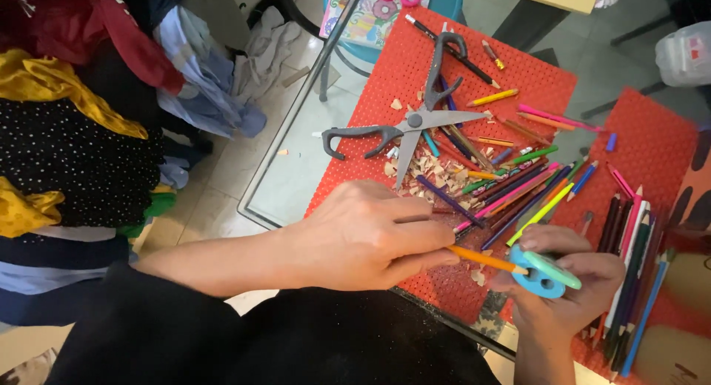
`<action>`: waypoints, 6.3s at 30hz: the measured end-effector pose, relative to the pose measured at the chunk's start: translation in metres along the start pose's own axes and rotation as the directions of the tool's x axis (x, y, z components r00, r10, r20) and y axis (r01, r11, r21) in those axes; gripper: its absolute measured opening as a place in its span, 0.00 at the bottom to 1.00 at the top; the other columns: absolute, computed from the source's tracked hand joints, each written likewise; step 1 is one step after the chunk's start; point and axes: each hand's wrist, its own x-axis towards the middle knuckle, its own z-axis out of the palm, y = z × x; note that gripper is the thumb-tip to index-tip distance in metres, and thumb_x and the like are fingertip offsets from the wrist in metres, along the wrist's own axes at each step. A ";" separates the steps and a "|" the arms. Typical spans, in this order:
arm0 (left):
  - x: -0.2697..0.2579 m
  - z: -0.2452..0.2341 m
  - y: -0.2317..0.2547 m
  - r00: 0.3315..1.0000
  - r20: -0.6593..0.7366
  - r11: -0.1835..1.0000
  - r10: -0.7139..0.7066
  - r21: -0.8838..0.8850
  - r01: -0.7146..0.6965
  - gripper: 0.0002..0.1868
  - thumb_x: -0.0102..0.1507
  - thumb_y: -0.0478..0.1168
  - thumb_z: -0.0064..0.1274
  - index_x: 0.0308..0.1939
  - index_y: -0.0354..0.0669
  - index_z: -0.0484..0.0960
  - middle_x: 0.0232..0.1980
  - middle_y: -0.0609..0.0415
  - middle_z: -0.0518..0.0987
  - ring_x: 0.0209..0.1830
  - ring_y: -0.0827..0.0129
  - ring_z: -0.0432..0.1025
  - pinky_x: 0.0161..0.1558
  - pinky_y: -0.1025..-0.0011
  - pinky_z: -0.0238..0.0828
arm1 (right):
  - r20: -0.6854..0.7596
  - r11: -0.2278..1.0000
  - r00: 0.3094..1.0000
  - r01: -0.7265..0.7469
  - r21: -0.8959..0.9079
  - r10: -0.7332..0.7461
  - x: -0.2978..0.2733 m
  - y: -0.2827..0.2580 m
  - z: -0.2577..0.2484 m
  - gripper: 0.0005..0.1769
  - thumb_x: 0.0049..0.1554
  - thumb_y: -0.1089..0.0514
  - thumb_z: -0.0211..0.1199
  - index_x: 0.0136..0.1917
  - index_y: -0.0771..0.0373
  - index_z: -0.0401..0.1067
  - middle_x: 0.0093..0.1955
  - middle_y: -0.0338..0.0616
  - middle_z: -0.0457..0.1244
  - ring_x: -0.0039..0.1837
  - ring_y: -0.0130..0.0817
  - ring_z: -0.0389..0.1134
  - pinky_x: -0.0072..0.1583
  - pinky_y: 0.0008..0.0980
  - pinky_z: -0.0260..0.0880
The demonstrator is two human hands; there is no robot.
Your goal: Sharpening multiple colored pencils and organizing them on a desk workspace.
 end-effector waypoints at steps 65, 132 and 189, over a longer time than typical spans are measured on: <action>0.033 0.078 -0.076 0.909 -0.180 0.925 -0.377 -0.128 0.358 0.10 0.63 0.36 0.53 0.48 0.45 0.72 0.39 0.42 0.80 0.40 0.42 0.77 0.38 0.49 0.72 | 0.477 0.623 0.831 0.216 -0.751 0.287 0.088 -0.001 0.025 0.33 0.55 0.53 0.65 0.68 0.70 0.58 0.53 0.63 0.66 0.54 0.63 0.72 0.54 0.51 0.72; 0.037 0.087 -0.051 0.888 -0.281 0.689 -0.364 -0.723 0.053 0.13 0.82 0.49 0.46 0.49 0.46 0.73 0.40 0.65 0.71 0.42 0.85 0.65 0.44 0.80 0.65 | 0.136 0.469 0.745 -0.539 0.699 0.653 0.059 0.011 0.045 0.21 0.73 0.42 0.48 0.61 0.59 0.70 0.40 0.34 0.58 0.39 0.26 0.54 0.50 0.34 0.59; 0.006 0.039 -0.007 0.925 -0.127 0.933 -0.359 -0.033 0.358 0.10 0.70 0.46 0.48 0.49 0.45 0.78 0.38 0.48 0.79 0.32 0.49 0.76 0.29 0.54 0.69 | 0.382 0.230 0.850 0.479 -0.847 -0.362 0.080 -0.020 0.020 0.29 0.57 0.53 0.83 0.65 0.63 0.72 0.61 0.46 0.69 0.58 0.42 0.74 0.57 0.35 0.75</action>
